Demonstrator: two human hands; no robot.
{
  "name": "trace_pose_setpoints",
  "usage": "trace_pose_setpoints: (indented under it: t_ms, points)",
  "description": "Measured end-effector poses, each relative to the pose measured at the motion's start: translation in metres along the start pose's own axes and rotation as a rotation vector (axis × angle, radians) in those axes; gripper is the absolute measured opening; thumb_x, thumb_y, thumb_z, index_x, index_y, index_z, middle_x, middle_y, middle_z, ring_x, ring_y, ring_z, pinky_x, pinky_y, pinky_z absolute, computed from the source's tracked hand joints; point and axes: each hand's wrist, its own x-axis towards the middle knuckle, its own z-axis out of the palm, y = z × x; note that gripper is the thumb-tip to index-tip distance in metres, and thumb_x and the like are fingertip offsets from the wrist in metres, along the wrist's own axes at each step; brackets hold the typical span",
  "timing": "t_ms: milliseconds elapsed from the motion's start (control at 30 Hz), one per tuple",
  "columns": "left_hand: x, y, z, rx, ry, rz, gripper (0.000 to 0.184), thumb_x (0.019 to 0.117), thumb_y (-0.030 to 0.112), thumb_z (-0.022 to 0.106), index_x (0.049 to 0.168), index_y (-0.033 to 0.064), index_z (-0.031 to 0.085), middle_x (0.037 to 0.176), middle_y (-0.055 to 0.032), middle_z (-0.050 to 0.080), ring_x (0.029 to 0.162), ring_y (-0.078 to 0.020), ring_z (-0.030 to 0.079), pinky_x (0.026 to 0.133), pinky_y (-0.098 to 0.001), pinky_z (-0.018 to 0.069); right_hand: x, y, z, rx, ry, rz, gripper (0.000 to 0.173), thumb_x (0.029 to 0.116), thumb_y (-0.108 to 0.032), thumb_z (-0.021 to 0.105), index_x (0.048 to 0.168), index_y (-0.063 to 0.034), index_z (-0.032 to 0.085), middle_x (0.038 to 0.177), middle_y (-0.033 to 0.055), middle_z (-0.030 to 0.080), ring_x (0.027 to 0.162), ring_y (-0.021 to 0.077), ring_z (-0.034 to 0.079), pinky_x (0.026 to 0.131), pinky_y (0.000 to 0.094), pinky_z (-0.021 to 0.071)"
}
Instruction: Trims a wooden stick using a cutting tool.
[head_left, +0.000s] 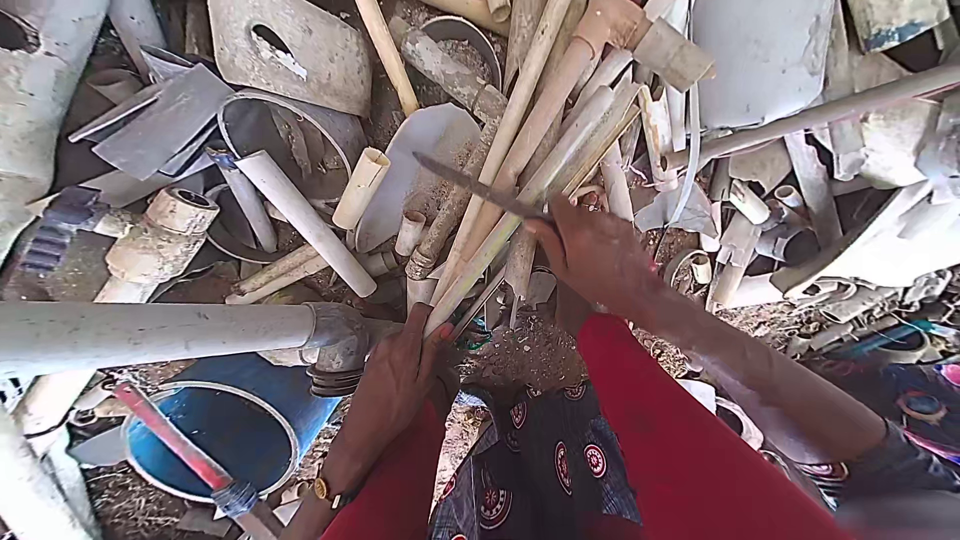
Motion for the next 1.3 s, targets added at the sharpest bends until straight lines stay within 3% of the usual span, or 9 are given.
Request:
trace_pose_setpoints:
  t_ms: [100,233,467,567,667,833,933,1167,1300]
  points:
    - [0.001,0.001,0.0,0.018,0.014,0.011,0.061,0.1072,0.057,0.026,0.115,0.0065,0.06,0.063,-0.0027,0.052,0.054,-0.02,0.057,0.049,-0.0392,0.0474,0.03,0.02,-0.015,0.037,0.042,0.162,0.05,0.1104,-0.045,0.037,0.108,0.0001,0.059,0.07,0.0182,0.06,0.066,0.0424,0.067,0.054,0.0564,0.0499]
    - [0.002,0.002,0.001,0.025,0.015,0.006,0.061,0.1069,0.057,0.026,0.115,0.0062,0.06,0.062,-0.003,0.052,0.054,-0.0212,0.058,0.048,-0.0409,0.0474,0.041,0.017,-0.021,-0.003,0.039,0.289,0.051,0.1104,-0.048,0.033,0.11,-0.0025,0.056,0.073,0.017,0.062,0.071,0.042,0.068,0.057,0.0553,0.0498]
    - [0.003,0.006,0.0,0.071,0.021,0.0,0.06,0.107,0.055,0.027,0.116,0.0047,0.06,0.061,-0.005,0.053,0.053,-0.0253,0.059,0.048,-0.0438,0.0477,-0.01,-0.012,-0.002,-0.126,-0.03,-0.04,0.041,0.1086,-0.042,0.044,0.099,-0.0046,0.058,0.061,0.0102,0.053,0.053,0.0334,0.062,0.045,0.045,0.0475]
    - [0.004,0.007,-0.001,0.084,0.016,-0.004,0.059,0.1072,0.054,0.028,0.118,0.0051,0.06,0.063,-0.0058,0.055,0.056,-0.0263,0.061,0.05,-0.0447,0.0492,0.003,0.004,-0.021,-0.084,-0.038,0.06,0.045,0.1113,-0.042,0.039,0.11,-0.0001,0.056,0.07,0.0184,0.059,0.063,0.0425,0.065,0.049,0.0532,0.05]
    - [0.003,0.006,0.001,0.075,0.031,-0.002,0.061,0.1071,0.056,0.028,0.117,0.0044,0.06,0.061,-0.0059,0.054,0.054,-0.0262,0.06,0.048,-0.0446,0.0485,0.026,0.023,-0.026,-0.109,0.021,0.225,0.049,0.1111,-0.044,0.033,0.108,-0.0001,0.055,0.074,0.0209,0.062,0.073,0.0461,0.068,0.058,0.0566,0.0498]
    - [0.004,0.006,0.0,0.061,0.019,-0.001,0.06,0.107,0.056,0.029,0.117,0.0053,0.06,0.062,-0.0056,0.054,0.054,-0.0264,0.06,0.049,-0.0448,0.049,-0.012,-0.014,-0.005,-0.083,-0.064,-0.018,0.041,0.1095,-0.039,0.043,0.103,-0.0024,0.061,0.065,0.014,0.058,0.056,0.0369,0.064,0.046,0.0499,0.0499]
    - [0.004,0.007,-0.001,0.07,0.021,0.014,0.061,0.1072,0.056,0.029,0.118,0.004,0.059,0.061,-0.0055,0.054,0.054,-0.0258,0.06,0.049,-0.044,0.0489,-0.023,-0.025,0.002,-0.114,-0.113,-0.178,0.037,0.1068,-0.04,0.049,0.099,-0.006,0.064,0.068,0.0122,0.061,0.057,0.034,0.066,0.046,0.046,0.0501]
    - [0.005,0.0,-0.003,-0.045,-0.036,-0.021,0.064,0.1055,0.063,0.025,0.114,0.0096,0.059,0.063,-0.0019,0.051,0.057,-0.0208,0.057,0.051,-0.0416,0.0473,-0.001,0.009,0.0,0.068,0.013,0.067,0.045,0.1102,-0.042,0.041,0.103,-0.0013,0.057,0.062,0.0126,0.054,0.056,0.0348,0.062,0.047,0.0488,0.0465]
    - [0.006,0.0,-0.002,-0.048,-0.008,0.004,0.061,0.1069,0.059,0.025,0.112,0.0088,0.059,0.062,-0.0015,0.05,0.056,-0.0207,0.057,0.051,-0.0409,0.047,-0.015,-0.015,0.014,0.203,-0.15,-0.053,0.043,0.108,-0.042,0.044,0.095,-0.0038,0.061,0.059,0.0079,0.054,0.053,0.0295,0.062,0.048,0.0475,0.05]
